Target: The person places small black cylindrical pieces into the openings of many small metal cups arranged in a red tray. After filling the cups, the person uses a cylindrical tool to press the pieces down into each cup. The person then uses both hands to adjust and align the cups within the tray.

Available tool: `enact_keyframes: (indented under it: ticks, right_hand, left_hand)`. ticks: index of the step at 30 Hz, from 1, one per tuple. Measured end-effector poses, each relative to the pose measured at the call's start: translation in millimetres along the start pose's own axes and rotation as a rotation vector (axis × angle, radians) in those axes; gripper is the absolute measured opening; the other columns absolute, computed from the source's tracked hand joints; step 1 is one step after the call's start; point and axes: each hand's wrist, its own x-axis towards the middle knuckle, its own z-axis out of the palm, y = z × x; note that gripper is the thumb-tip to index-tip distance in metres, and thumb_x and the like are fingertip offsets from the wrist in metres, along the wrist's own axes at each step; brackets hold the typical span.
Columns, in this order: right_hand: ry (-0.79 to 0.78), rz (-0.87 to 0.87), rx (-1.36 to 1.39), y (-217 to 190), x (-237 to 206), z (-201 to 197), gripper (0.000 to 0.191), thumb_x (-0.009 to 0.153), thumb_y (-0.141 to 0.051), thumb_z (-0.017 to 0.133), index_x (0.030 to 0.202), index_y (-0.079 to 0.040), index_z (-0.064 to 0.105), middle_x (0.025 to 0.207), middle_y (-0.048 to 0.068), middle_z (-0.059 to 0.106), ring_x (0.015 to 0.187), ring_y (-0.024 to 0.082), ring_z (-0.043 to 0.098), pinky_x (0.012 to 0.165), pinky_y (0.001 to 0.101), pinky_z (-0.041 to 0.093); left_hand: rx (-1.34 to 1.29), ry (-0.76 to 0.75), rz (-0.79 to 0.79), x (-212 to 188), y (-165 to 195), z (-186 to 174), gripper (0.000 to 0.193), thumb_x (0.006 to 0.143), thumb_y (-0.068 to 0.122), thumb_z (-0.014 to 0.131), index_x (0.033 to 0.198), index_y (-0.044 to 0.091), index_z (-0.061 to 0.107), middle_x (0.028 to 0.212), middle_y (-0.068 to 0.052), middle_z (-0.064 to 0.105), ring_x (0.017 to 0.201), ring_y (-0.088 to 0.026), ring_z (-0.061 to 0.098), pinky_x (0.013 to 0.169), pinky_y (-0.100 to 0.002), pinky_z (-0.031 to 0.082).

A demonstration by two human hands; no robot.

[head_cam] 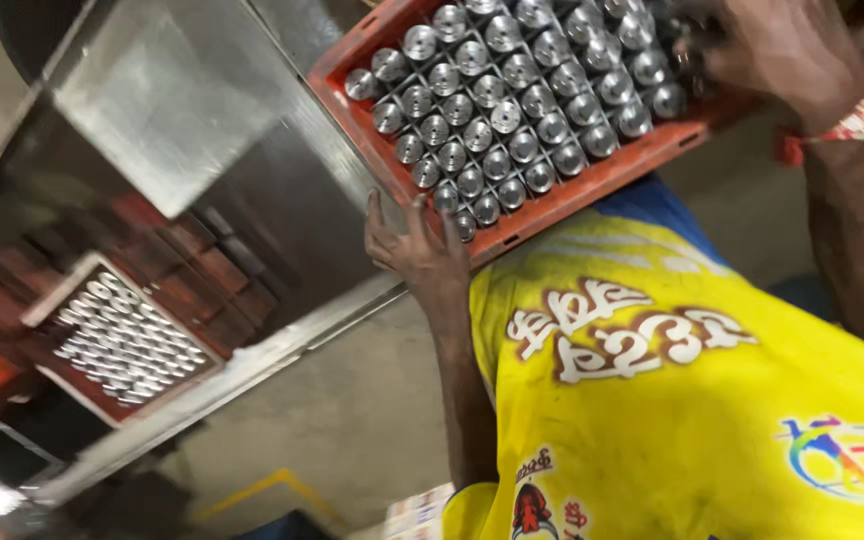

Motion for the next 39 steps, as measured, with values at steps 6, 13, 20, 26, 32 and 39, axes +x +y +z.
enact_keyframes:
  ticks: [6,13,20,26,32,39]
  right_hand:
    - [-0.314,0.234,0.166,-3,19,8,0.053,0.086,0.006,0.065,0.136,-0.011,0.070,0.095,0.022,0.070,0.076,0.038,0.065,0.065,0.0488,0.051]
    - [0.057,0.086,0.281,-32,18,3,0.035,0.086,-0.001,0.064,0.121,-0.004,0.068,0.103,0.013,0.070,0.085,0.023,0.067,0.070,0.0391,0.053]
    - [-0.084,-0.167,0.288,-165,27,94,0.043,0.091,-0.032,0.087,0.104,0.004,0.067,0.099,0.020,0.064,0.087,0.036,0.066,0.074,0.0461,0.056]
    - [-0.135,-0.252,0.321,-197,44,97,0.042,0.075,-0.026,0.088,0.096,0.003,0.066,0.100,0.017,0.055,0.082,0.036,0.063,0.070,0.0463,0.055]
    - [-0.052,-0.219,0.752,-156,35,43,0.042,0.083,-0.023,0.082,0.119,-0.006,0.070,0.114,0.015,0.060,0.104,0.030,0.062,0.087,0.0396,0.055]
    - [-0.282,-0.050,0.897,-167,22,70,0.047,0.099,-0.019,0.070,0.138,-0.004,0.050,0.110,0.015,0.063,0.099,0.036,0.062,0.086,0.0436,0.052]
  left_hand:
    - [-0.038,-0.038,-0.161,-13,-14,13,0.050,0.081,0.024,0.086,0.123,0.004,0.066,0.163,-0.022,0.025,0.145,-0.050,0.030,0.115,-0.067,0.032]
    - [-0.005,-0.016,-0.039,1,-14,-1,0.043,0.073,0.021,0.090,0.109,0.009,0.072,0.166,-0.013,0.032,0.156,-0.040,0.023,0.124,-0.065,0.025]
    - [-1.370,0.060,-0.165,-27,-77,-41,0.052,0.083,0.033,0.087,0.124,0.005,0.072,0.143,-0.015,0.058,0.133,-0.033,0.057,0.114,-0.051,0.052]
    - [-1.178,-0.063,-0.489,-17,-51,-20,0.049,0.096,0.014,0.074,0.144,0.007,0.064,0.112,-0.014,0.064,0.091,-0.019,0.060,0.077,-0.035,0.053]
    - [-0.494,-0.049,-0.028,-4,-13,-40,0.042,0.093,0.007,0.075,0.133,0.006,0.064,0.120,-0.013,0.061,0.104,-0.026,0.071,0.086,-0.039,0.061]
    - [-0.355,-0.170,-0.049,1,1,-38,0.027,0.095,0.006,0.074,0.122,0.008,0.072,0.113,-0.013,0.060,0.101,-0.031,0.069,0.084,-0.045,0.056]
